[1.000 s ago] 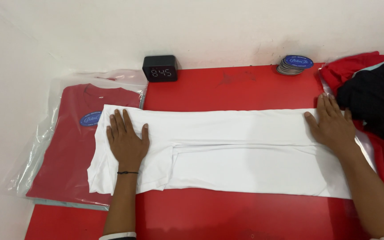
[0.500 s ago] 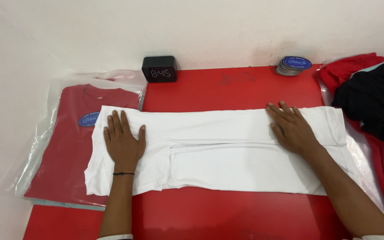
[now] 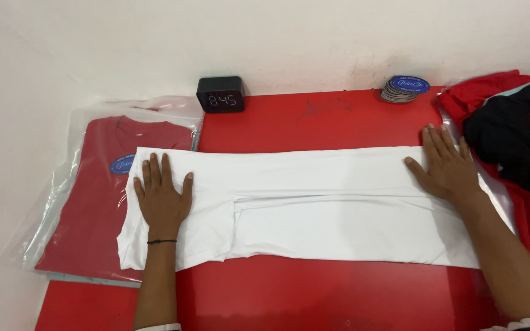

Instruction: Folding a white t-shirt and placing it into a clear plastic packaging bag on a red table.

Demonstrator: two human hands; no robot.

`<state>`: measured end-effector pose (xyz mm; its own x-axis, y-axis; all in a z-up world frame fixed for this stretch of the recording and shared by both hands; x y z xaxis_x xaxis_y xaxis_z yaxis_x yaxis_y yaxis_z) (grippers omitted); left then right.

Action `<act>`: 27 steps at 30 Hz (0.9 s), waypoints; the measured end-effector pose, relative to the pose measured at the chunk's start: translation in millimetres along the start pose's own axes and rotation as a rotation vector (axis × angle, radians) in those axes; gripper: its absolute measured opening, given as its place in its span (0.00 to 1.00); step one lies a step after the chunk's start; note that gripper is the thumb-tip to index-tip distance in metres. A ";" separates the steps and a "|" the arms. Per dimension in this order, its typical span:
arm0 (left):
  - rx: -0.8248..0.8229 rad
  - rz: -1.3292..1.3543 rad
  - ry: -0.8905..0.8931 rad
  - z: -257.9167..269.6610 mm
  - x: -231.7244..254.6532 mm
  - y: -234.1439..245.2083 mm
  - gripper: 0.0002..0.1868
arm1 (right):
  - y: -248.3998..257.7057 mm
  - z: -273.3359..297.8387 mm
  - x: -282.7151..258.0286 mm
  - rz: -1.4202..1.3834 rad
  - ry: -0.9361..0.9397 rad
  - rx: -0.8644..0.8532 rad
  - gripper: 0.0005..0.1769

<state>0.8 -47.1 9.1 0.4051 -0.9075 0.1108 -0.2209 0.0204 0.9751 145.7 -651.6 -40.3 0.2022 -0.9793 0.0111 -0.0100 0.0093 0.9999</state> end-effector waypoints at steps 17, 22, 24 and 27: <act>-0.232 -0.153 -0.311 12.8 52.4 -2.9 0.49 | 32.5 27.7 -257.6 -0.280 0.720 -0.025 0.30; -0.344 -0.187 -0.245 13.4 56.8 23.4 0.54 | 54.7 30.6 -246.1 -0.186 0.629 -0.094 0.37; -0.343 -0.180 -0.242 12.2 58.2 28.9 0.55 | 54.8 31.3 -232.2 -0.158 0.586 -0.118 0.41; -0.380 -0.167 -0.206 11.4 57.3 30.6 0.56 | 52.7 31.7 -205.0 -0.074 0.492 -0.172 0.41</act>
<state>7.2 -103.3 43.1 0.2142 -0.9751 -0.0572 0.1892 -0.0160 0.9818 72.7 -456.7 9.8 0.6328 -0.7680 -0.0982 0.1744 0.0177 0.9845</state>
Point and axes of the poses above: each hand's wrist, its own z-axis away from the middle knuckle, its own y-axis out of the back of the hand, x = y × z, the point moved 2 cm from there along -z, towards the middle knuckle, and after that the axes turned 4 degrees about -z, right-handed, at the moved point
